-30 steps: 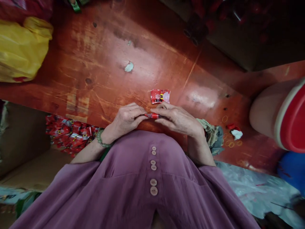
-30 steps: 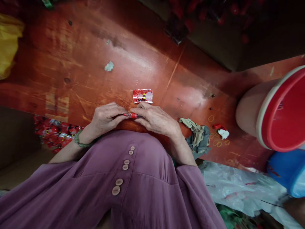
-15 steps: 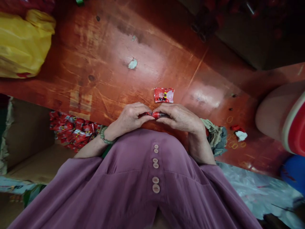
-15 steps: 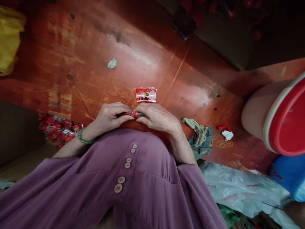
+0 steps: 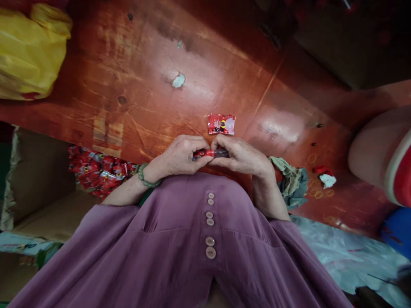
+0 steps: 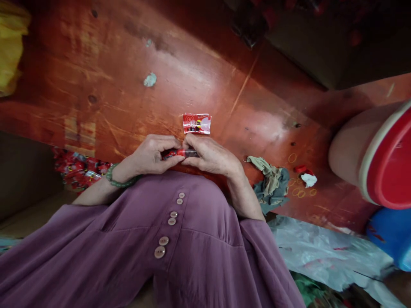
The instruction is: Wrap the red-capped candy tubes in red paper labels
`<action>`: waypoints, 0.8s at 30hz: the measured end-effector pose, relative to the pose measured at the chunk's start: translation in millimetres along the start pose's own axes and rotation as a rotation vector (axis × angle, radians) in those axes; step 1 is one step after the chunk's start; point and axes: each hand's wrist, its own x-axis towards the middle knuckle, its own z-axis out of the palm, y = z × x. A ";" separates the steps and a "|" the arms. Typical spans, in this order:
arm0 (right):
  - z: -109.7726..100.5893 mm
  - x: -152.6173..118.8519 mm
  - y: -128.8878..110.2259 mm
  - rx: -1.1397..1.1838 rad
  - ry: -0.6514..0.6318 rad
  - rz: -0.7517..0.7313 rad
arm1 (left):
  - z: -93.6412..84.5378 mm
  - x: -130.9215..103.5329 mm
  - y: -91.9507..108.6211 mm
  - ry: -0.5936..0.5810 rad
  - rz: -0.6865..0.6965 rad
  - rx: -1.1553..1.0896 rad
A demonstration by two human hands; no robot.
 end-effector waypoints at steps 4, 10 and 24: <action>0.1 -2.0 2.0 0.033 0.017 -0.019 | -2.6 3.4 2.2 -0.054 -0.034 -0.095; 1.1 -2.5 14.2 0.299 0.055 -0.054 | -13.9 6.5 2.3 -0.147 -0.139 -0.253; 2.8 -2.1 10.9 0.469 0.111 0.061 | -1.8 20.8 8.9 -0.043 -0.294 -0.321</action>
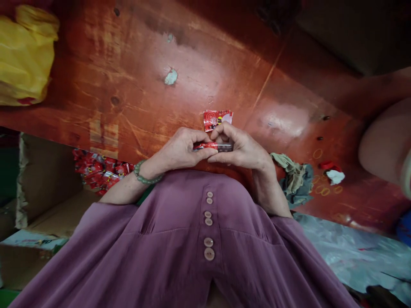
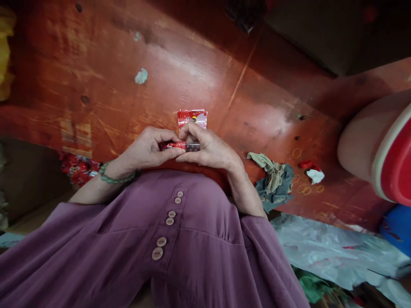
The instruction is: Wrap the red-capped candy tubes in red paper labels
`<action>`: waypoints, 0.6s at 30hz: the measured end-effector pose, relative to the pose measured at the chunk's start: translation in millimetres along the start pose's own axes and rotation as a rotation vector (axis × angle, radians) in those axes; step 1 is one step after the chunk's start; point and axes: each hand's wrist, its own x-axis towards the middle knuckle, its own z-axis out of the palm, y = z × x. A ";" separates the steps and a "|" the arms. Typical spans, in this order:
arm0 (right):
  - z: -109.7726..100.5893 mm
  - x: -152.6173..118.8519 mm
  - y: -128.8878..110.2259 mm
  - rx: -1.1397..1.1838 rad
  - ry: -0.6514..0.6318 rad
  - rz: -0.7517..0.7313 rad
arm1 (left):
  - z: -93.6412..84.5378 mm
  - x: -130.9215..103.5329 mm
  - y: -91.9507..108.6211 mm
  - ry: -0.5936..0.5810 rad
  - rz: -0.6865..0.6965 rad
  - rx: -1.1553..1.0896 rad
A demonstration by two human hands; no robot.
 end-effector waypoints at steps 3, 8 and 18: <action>6.2 -1.4 1.0 0.211 0.078 0.057 | -11.0 1.2 0.2 0.093 -0.070 -0.171; 18.0 5.3 4.8 0.403 0.295 -0.027 | -8.6 -8.8 -10.4 0.280 -0.067 -0.610; 35.5 18.3 8.0 0.480 0.414 -0.121 | 28.2 0.7 -5.3 0.474 -0.167 -0.744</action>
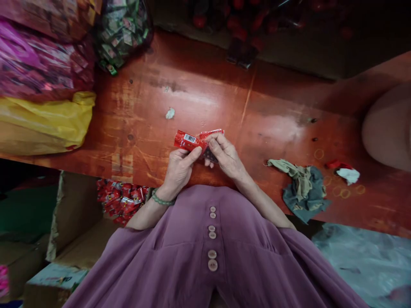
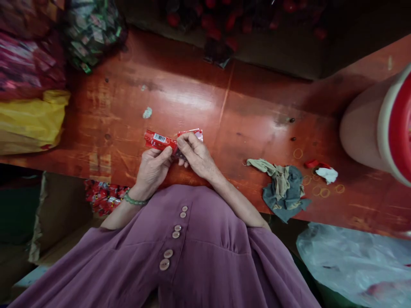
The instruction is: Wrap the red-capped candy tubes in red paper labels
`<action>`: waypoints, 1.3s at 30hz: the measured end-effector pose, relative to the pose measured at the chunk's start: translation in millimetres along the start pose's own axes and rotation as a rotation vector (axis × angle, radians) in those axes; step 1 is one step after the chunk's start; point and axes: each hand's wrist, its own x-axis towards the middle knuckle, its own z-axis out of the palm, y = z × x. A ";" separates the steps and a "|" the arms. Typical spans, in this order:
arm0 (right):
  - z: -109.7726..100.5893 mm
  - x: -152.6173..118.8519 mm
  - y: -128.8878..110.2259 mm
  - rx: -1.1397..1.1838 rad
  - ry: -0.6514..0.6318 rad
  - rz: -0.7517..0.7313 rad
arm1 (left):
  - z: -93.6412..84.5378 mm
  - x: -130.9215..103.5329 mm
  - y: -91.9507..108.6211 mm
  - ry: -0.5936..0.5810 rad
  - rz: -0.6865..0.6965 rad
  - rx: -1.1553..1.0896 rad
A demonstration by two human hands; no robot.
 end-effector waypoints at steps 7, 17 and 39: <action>-14.2 -9.3 6.2 -0.099 -0.007 0.016 | -5.1 5.4 4.2 0.134 0.002 -0.055; -2.1 -7.4 5.9 -0.289 0.142 -0.235 | -2.7 10.5 5.3 0.173 0.135 -0.061; -0.9 -6.7 16.1 -0.072 0.084 -0.190 | 12.4 -15.2 -10.8 0.127 0.082 -0.263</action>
